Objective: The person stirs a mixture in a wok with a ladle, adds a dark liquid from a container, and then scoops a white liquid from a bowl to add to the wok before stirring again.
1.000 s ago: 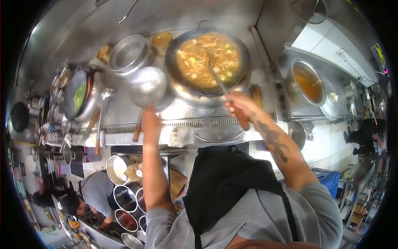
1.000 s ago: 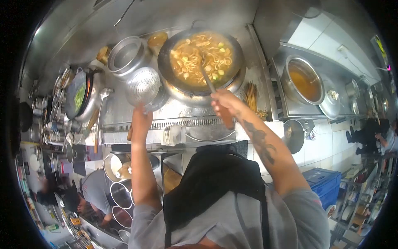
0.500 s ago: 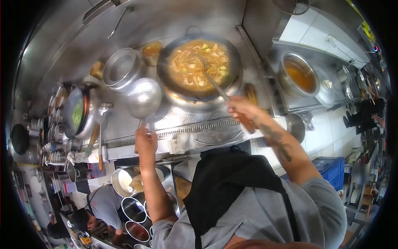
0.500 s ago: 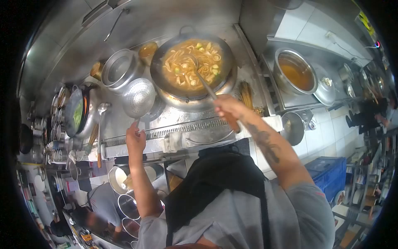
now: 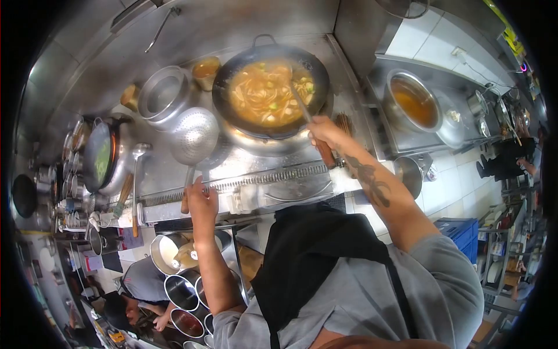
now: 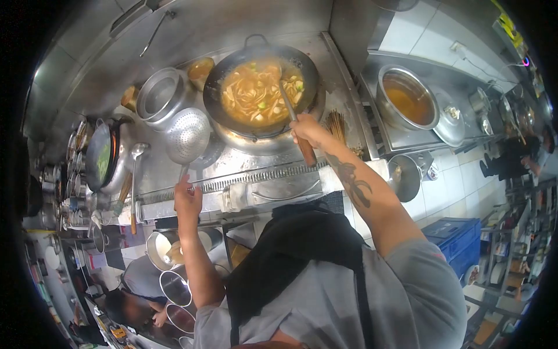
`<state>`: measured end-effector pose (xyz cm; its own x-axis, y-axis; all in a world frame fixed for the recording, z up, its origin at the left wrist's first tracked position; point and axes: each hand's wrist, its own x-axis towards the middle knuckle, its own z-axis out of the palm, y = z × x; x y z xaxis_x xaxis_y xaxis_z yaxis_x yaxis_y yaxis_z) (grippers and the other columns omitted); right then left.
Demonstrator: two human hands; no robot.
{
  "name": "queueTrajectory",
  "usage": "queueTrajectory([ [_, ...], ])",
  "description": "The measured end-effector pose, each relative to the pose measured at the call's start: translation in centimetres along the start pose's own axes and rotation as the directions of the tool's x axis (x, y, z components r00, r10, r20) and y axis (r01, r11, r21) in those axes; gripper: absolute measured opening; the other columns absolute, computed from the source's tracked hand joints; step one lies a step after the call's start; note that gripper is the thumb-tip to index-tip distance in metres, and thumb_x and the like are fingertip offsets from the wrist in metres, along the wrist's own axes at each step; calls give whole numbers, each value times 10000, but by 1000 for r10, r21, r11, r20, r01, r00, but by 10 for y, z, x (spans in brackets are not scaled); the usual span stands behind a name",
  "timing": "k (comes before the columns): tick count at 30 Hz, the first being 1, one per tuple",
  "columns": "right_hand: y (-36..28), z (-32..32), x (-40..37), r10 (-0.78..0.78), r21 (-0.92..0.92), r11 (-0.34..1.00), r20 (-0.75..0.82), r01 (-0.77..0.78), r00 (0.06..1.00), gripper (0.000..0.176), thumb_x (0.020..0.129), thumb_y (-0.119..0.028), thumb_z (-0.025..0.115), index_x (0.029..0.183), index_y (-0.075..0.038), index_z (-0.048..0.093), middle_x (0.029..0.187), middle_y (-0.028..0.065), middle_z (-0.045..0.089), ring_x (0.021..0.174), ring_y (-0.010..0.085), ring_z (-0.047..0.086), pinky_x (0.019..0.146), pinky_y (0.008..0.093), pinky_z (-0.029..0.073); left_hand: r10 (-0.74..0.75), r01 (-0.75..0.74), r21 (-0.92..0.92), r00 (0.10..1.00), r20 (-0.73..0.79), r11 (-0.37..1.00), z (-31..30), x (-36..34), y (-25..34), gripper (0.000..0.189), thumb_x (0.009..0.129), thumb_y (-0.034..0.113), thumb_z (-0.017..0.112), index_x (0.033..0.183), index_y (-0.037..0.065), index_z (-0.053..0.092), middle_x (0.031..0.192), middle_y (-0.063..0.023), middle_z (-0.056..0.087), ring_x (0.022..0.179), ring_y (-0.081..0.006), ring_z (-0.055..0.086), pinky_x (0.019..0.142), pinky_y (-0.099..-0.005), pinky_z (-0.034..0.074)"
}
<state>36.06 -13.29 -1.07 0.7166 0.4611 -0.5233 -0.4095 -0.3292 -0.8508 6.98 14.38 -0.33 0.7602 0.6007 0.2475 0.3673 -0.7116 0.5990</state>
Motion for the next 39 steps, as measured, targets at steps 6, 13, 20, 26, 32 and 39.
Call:
queueTrajectory([
  [6, -43, -61, -46, 36, -74, 997, 129, -27, 991, 197, 898, -148, 538, 1026, 0, 530, 658, 12, 542, 530, 115, 534, 494, 284, 473, 7, -6, 69, 1000, -14, 998, -2, -5, -21, 447, 758, 88, 677, 1177, -32, 578, 847, -124, 603, 681, -228, 578, 676, -355, 490],
  [13, -19, 55, 32, -18, 49, 999, -69, 21, 997, 286, 911, -219, 558, 1048, 32, 533, 647, 34, 537, 564, 189, 553, 570, 349, 493, -101, 108, -175, 994, 46, 979, 34, 24, -36, 431, 784, 78, 675, 1191, -23, 572, 941, -155, 618, 713, -212, 629, 627, -332, 506],
  [20, -18, -35, -54, 51, 499, 799, 499, -335, 865, 279, 922, -165, 554, 1173, -47, 525, 751, -29, 534, 531, 48, 444, 462, 248, 384, -137, 147, -133, 987, 84, 980, 35, 23, -25, 483, 794, 74, 670, 1257, 11, 545, 944, -140, 614, 702, -178, 628, 624, -304, 508],
  [26, 0, -9, -39, -249, -576, 800, -62, 169, 967, 138, 906, -129, 534, 998, -27, 547, 703, 22, 548, 490, 112, 518, 423, 277, 427, -139, 133, -214, 990, -13, 968, 15, 22, -27, 489, 793, 48, 664, 1264, 7, 539, 955, -128, 592, 682, -151, 581, 614, -289, 499],
  [32, -11, 32, -74, 34, 337, 938, 148, -83, 988, 156, 882, -160, 593, 994, -55, 562, 747, 13, 576, 560, 89, 525, 492, 266, 426, -54, 43, -255, 998, -37, 966, 16, 28, 3, 496, 790, 40, 659, 1267, -4, 530, 956, -105, 575, 672, -131, 534, 598, -266, 481],
  [39, -27, -43, -84, -211, -519, 837, -17, 172, 977, 272, 867, -166, 605, 1046, 25, 528, 753, 109, 619, 604, 185, 603, 545, 332, 487, -239, 277, -499, 961, 142, 821, 1, 29, -13, 487, 807, 42, 650, 1281, 20, 543, 938, -58, 567, 743, -113, 553, 620, -248, 475],
])
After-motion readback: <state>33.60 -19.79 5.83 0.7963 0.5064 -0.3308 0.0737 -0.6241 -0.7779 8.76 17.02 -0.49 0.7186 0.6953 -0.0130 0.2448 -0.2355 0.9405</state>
